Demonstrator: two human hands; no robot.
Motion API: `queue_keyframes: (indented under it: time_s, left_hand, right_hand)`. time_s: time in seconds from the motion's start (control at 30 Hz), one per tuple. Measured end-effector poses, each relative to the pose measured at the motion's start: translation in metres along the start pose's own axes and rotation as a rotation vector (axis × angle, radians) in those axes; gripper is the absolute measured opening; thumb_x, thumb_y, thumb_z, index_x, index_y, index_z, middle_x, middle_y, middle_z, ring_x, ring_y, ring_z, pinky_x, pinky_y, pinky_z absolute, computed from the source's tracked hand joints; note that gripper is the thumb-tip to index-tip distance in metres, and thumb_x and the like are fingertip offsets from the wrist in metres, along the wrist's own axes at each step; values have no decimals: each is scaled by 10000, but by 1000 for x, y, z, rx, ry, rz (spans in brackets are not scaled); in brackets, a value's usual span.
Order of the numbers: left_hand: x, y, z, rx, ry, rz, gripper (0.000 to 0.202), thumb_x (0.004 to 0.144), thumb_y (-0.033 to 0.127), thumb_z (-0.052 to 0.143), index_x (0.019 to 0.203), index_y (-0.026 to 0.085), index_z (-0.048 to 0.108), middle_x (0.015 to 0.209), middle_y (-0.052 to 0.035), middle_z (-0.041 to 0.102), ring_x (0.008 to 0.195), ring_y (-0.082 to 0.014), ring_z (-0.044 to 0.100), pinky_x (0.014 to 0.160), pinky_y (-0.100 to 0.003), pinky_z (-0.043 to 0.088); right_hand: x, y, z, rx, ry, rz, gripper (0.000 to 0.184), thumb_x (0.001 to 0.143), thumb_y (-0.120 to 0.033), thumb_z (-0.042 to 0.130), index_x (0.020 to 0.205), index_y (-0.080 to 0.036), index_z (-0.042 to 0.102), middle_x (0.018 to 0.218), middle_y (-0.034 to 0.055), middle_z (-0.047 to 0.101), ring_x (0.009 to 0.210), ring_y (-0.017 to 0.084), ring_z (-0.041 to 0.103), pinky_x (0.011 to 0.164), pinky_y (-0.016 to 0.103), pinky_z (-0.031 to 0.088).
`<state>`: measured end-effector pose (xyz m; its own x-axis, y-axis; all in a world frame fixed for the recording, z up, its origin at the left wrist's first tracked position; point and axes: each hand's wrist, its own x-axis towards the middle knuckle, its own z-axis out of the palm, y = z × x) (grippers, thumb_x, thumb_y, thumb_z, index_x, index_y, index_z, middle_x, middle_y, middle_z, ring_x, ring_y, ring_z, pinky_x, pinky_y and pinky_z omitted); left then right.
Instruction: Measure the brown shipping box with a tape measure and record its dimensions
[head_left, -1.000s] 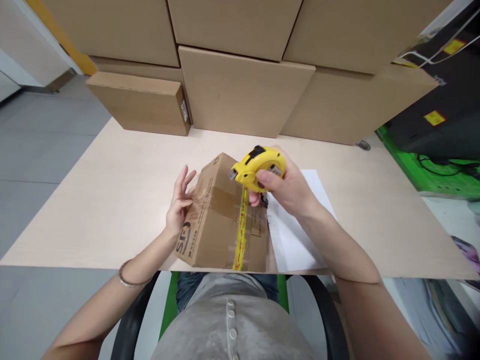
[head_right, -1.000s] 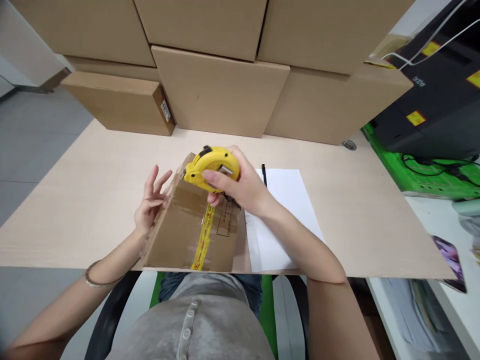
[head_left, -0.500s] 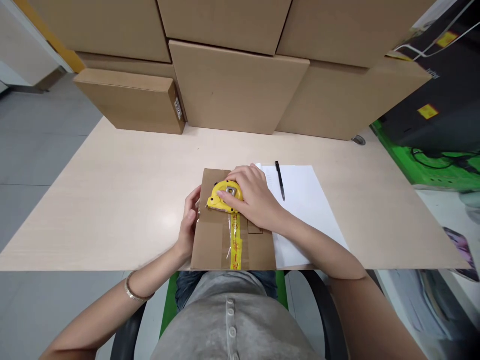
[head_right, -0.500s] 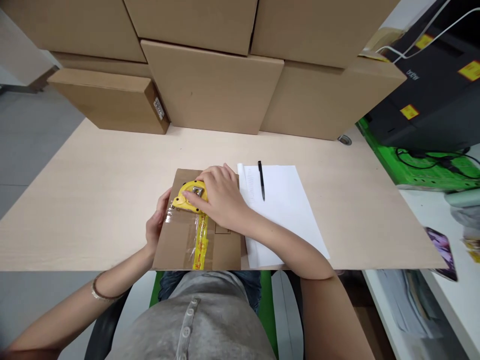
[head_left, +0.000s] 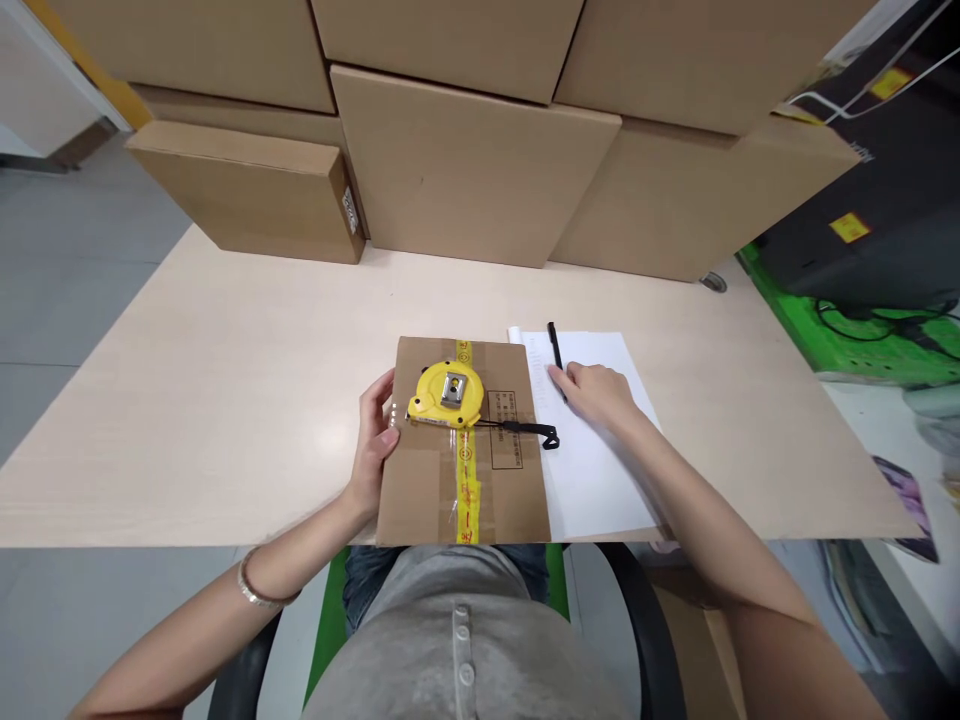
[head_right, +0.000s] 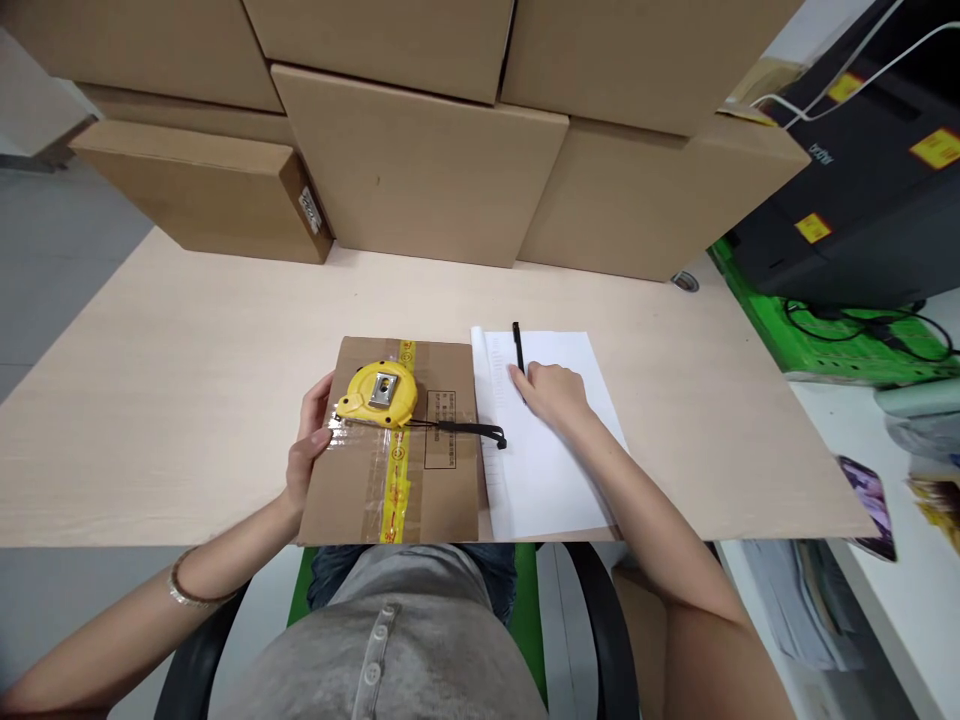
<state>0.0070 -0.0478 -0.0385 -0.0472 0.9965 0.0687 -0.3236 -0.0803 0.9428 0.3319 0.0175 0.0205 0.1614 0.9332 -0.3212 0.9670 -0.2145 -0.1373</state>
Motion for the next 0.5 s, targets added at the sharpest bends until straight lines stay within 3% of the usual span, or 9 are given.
queue_keyframes:
  time_s: [0.13, 0.23, 0.4, 0.5]
  left_hand:
    - [0, -1, -1, -17, -8, -3, 759, 736, 680, 806, 1403, 359, 639, 1566, -29, 585, 1532, -399, 440, 1236, -564, 401]
    - [-1, -1, -2, -12, -20, 11, 757, 748, 689, 799, 1409, 364, 621, 1568, -33, 577, 1476, -394, 504, 1164, -559, 471]
    - [1, -3, -6, 15, -39, 30, 775, 760, 697, 789, 1435, 362, 606, 1574, -47, 562, 1498, -409, 482, 1182, -584, 464]
    - [3, -4, -9, 50, -58, 54, 792, 787, 705, 762, 1480, 357, 602, 1596, -57, 542, 1564, -421, 404, 1233, -594, 425]
  right_hand:
    - [-2, -6, 12, 63, -5, 5, 454, 1037, -384, 468, 671, -185, 648, 856, 218, 755, 963, 388, 736, 807, 425, 454]
    - [4, -3, 15, 213, -16, -26, 472, 993, -377, 536, 550, -214, 535, 739, 180, 689, 878, 355, 712, 772, 410, 446]
    - [8, 12, 20, 670, -72, -192, 489, 1019, -607, 411, 754, -230, 575, 619, 46, 591, 557, 178, 521, 570, 323, 407]
    - [1, 17, 29, 894, -112, -288, 527, 894, -774, 549, 824, -253, 520, 660, 29, 651, 469, 124, 454, 471, 288, 380]
